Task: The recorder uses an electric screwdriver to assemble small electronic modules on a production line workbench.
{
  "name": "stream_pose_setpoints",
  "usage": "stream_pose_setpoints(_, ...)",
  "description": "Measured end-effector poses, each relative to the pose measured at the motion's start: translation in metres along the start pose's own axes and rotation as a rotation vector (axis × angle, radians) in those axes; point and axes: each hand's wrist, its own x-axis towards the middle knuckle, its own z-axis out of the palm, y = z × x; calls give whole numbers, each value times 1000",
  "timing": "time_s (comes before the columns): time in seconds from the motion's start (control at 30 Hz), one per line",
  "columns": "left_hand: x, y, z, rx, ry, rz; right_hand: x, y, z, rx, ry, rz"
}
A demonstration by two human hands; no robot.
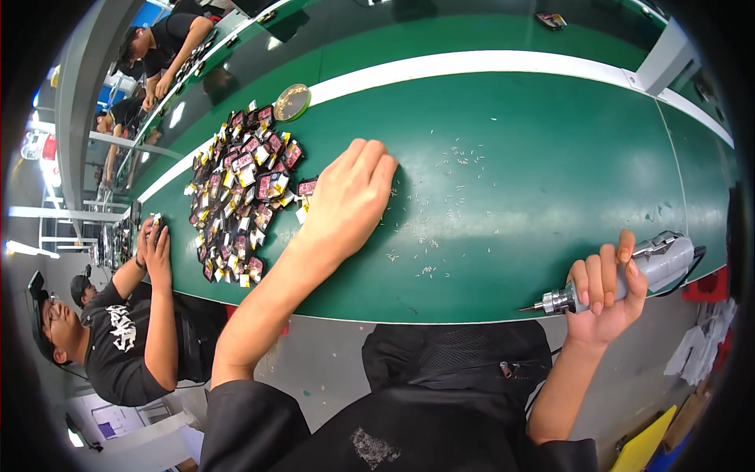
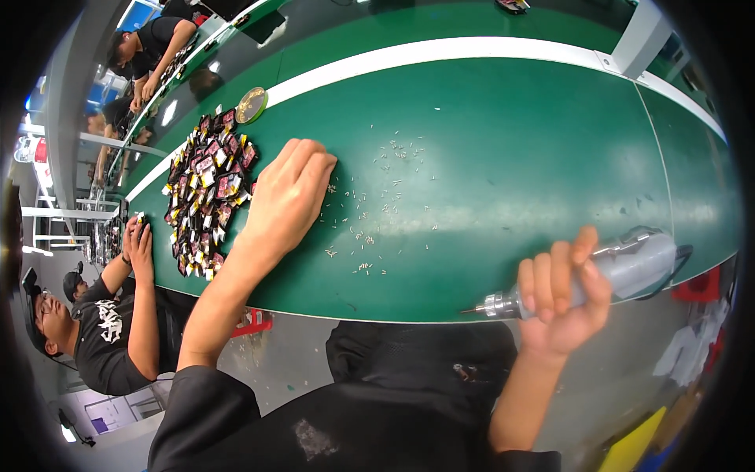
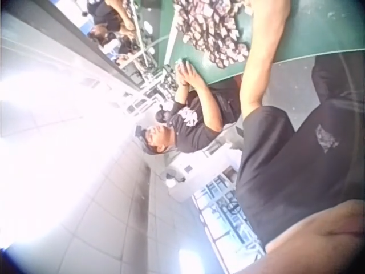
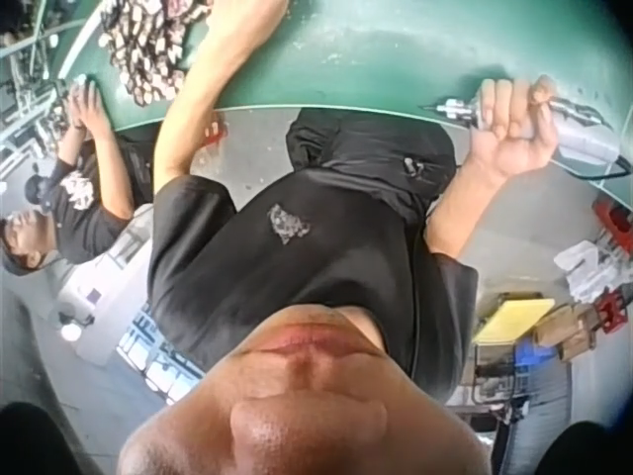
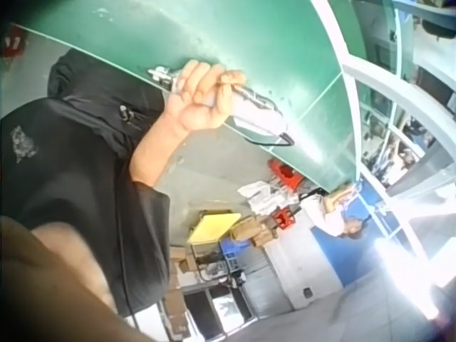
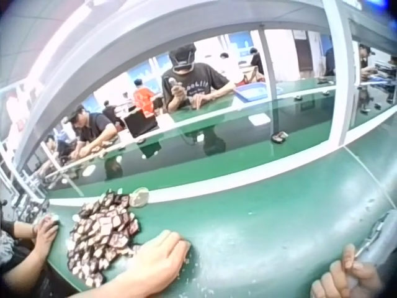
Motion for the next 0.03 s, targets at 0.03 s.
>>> stream_pose_setpoints(0.03,2,-1,1,8,-29,-9,-1,-1,-1,-2,5,-1)
